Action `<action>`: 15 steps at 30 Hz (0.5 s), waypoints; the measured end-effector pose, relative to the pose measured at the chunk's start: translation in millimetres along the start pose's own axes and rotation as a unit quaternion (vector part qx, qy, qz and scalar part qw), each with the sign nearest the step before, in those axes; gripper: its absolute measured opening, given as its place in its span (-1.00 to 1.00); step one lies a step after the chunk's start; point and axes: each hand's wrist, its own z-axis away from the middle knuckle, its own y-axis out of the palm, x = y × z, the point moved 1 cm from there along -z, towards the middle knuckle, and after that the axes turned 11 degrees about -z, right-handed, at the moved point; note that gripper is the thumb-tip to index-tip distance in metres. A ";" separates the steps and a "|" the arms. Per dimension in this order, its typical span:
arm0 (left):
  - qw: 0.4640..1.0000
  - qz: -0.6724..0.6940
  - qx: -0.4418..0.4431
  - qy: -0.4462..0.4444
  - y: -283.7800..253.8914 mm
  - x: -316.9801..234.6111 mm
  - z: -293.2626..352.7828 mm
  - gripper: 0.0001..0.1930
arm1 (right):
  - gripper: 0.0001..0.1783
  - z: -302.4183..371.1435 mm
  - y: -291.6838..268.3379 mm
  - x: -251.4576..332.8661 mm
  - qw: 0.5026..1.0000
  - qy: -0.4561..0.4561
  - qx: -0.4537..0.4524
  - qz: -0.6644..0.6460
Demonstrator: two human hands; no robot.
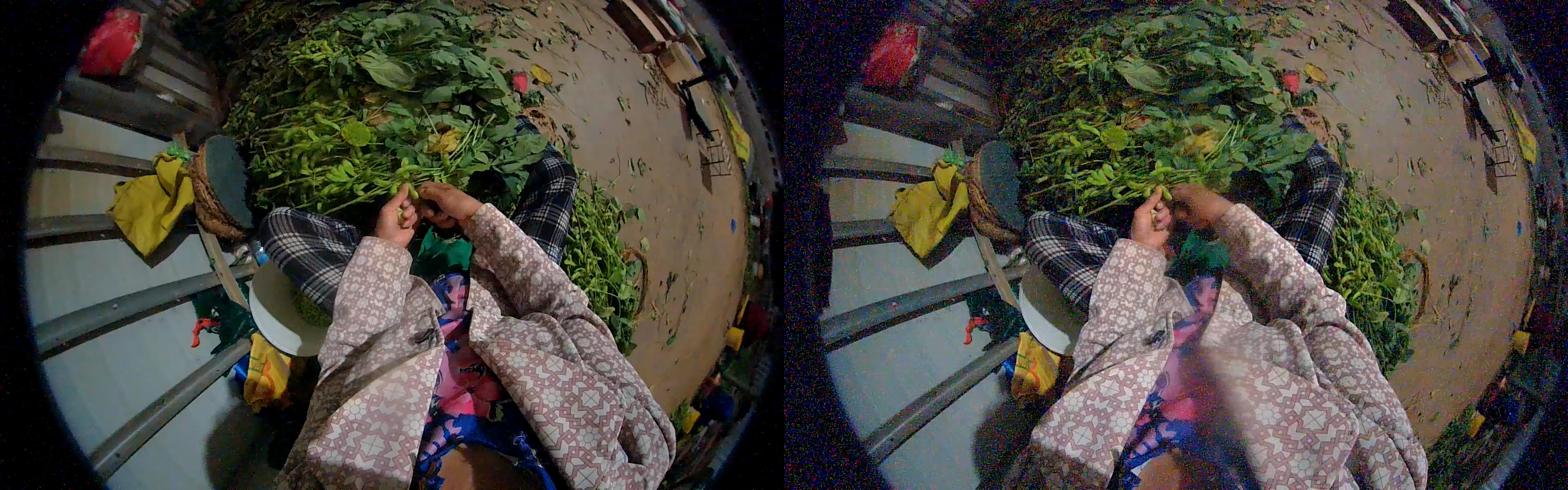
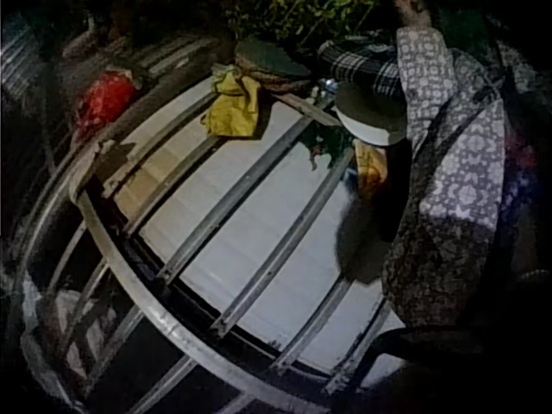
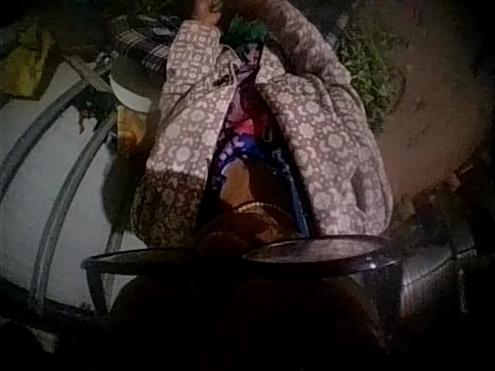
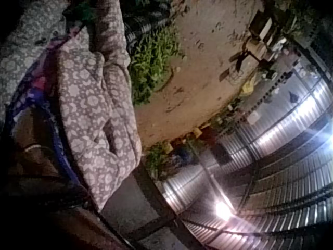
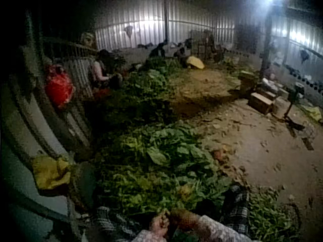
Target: The person sits on the floor and sorts through a large pile of leafy green vegetables, picking up bunches and separating them by hand. The person repeatedly handles the vegetables, moving them around and organizing them into smaller piles.
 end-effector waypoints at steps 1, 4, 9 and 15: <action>1.000 0.006 0.003 -0.006 -1.5 -0.4 1.0 -0.78 | -0.82 0.5 1.1 1.9 0.998 0.040 0.014 -0.041; 1.000 -0.008 -0.025 -0.003 4.9 -2.5 3.2 -0.80 | -0.84 3.5 6.5 4.6 1.000 0.016 0.003 -0.003; 0.993 -0.111 -0.025 -0.016 0.2 -0.9 -4.0 -0.80 | -0.81 -0.6 27.8 2.3 0.981 0.104 -0.100 -0.130; 0.995 -0.086 -0.035 0.048 7.7 -0.1 5.6 -0.84 | -0.81 7.0 23.6 28.4 0.902 0.251 -0.114 -0.332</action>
